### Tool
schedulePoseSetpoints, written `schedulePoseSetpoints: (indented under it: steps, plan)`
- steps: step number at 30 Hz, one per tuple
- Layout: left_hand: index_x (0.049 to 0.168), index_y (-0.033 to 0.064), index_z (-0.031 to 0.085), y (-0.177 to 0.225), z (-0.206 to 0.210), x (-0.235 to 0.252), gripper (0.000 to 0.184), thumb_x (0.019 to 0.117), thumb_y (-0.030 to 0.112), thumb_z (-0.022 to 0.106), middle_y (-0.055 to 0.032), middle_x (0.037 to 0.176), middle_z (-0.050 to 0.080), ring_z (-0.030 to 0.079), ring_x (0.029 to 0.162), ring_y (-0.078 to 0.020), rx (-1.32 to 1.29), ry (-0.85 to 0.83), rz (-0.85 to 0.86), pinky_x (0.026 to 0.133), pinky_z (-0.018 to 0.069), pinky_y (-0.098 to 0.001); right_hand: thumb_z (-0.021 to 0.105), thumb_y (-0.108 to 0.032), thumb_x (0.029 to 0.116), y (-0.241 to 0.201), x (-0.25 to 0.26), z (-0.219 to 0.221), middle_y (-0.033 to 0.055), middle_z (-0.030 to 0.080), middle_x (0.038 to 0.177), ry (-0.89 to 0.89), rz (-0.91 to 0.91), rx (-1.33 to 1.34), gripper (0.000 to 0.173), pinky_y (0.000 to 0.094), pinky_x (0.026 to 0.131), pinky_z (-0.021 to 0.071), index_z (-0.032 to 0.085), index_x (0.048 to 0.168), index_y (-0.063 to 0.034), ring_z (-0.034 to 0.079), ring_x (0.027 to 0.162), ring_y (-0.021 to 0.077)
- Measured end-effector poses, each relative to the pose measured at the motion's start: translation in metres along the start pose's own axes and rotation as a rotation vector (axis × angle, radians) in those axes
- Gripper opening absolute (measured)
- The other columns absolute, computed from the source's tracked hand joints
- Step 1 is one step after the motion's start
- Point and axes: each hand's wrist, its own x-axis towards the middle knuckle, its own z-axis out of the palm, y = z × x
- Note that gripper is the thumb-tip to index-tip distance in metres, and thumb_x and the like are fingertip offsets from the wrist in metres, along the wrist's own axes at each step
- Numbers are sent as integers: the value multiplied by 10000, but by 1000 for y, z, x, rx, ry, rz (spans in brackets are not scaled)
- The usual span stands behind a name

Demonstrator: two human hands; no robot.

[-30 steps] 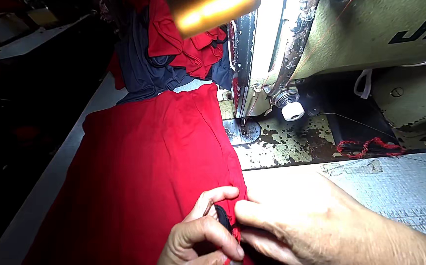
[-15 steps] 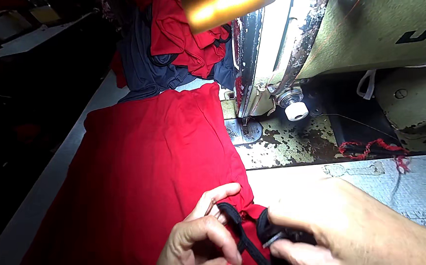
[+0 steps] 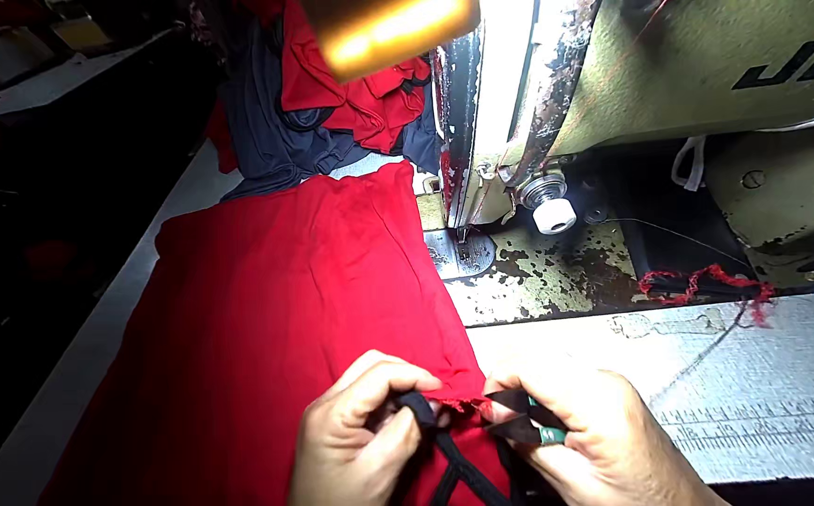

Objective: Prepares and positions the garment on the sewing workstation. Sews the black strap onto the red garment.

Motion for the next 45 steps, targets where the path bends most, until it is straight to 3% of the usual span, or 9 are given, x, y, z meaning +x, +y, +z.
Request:
schedulePoseSetpoints:
  steps: [7, 12, 15, 18, 20, 22, 28, 36, 45]
  plan:
    - [966, 72, 682, 9, 3, 1, 168, 901, -76, 636, 51, 828, 709, 630, 577, -2, -223, -46, -250, 466, 520, -156, 702, -371, 899, 14, -2, -12, -89, 707, 826, -34, 116, -15, 198, 197, 634, 544, 754, 937, -185, 655, 760, -26]
    - [937, 53, 693, 14, 5, 4, 115, 910, -44, 639, 52, 713, 668, 568, 480, 0, -167, 17, -293, 411, 485, -157, 585, -556, 870, 40, 6, -34, -78, 606, 728, 157, 119, -637, 382, 316, 488, 412, 730, 868, -203, 571, 607, 95]
    - [936, 54, 691, 14, 8, 6, 120, 914, -47, 630, 46, 720, 672, 572, 480, -6, -187, 16, -294, 417, 499, -165, 588, -571, 896, 35, 6, -39, 49, 648, 1043, 168, 102, -646, 494, 460, 790, 450, 758, 1083, -146, 588, 986, 276]
    - [938, 53, 691, 15, 10, 8, 113, 930, -38, 625, 43, 718, 669, 569, 480, -4, -219, 10, -292, 420, 500, -161, 662, -539, 886, 2, 4, -26, 9, 657, 913, 191, 75, -414, 424, 268, 632, 468, 740, 986, -134, 580, 785, 102]
    - [932, 56, 691, 17, 11, 11, 104, 942, -22, 622, 48, 701, 659, 565, 475, 0, -215, 0, -285, 414, 495, -161, 735, -452, 885, -25, 3, -14, 58, 692, 847, 42, 132, -229, 389, 281, 496, 440, 742, 1015, -85, 580, 620, 115]
    - [923, 74, 692, 19, 8, 14, 110, 953, 1, 614, 64, 690, 653, 557, 471, 10, -192, -11, -263, 409, 486, -155, 700, -296, 924, -40, 4, -5, 69, 730, 884, -97, 209, -148, 245, 312, 528, 494, 734, 1053, -90, 663, 673, 144]
    - [890, 115, 707, 21, -14, 17, 153, 969, 41, 598, 88, 670, 639, 538, 470, 32, -119, -22, -237, 411, 461, -128, 602, -62, 938, -30, 10, -9, -99, 662, 731, -28, 439, 495, 130, 98, 462, 424, 723, 903, -94, 514, 530, -91]
    - [960, 98, 698, 21, -1, 10, 131, 986, 23, 594, 80, 726, 672, 568, 499, 28, -218, -87, -262, 428, 481, -135, 750, -285, 886, -36, 14, 5, -58, 597, 771, -30, 272, 264, 234, 124, 511, 340, 724, 1013, -90, 423, 583, -57]
    - [960, 85, 685, 19, -6, 9, 161, 1004, 1, 555, 61, 668, 680, 605, 486, -1, -233, -32, -289, 438, 516, -151, 657, -118, 912, -18, 16, 3, -90, 615, 710, 214, 330, 448, 32, 91, 474, 423, 685, 901, -128, 506, 538, -63]
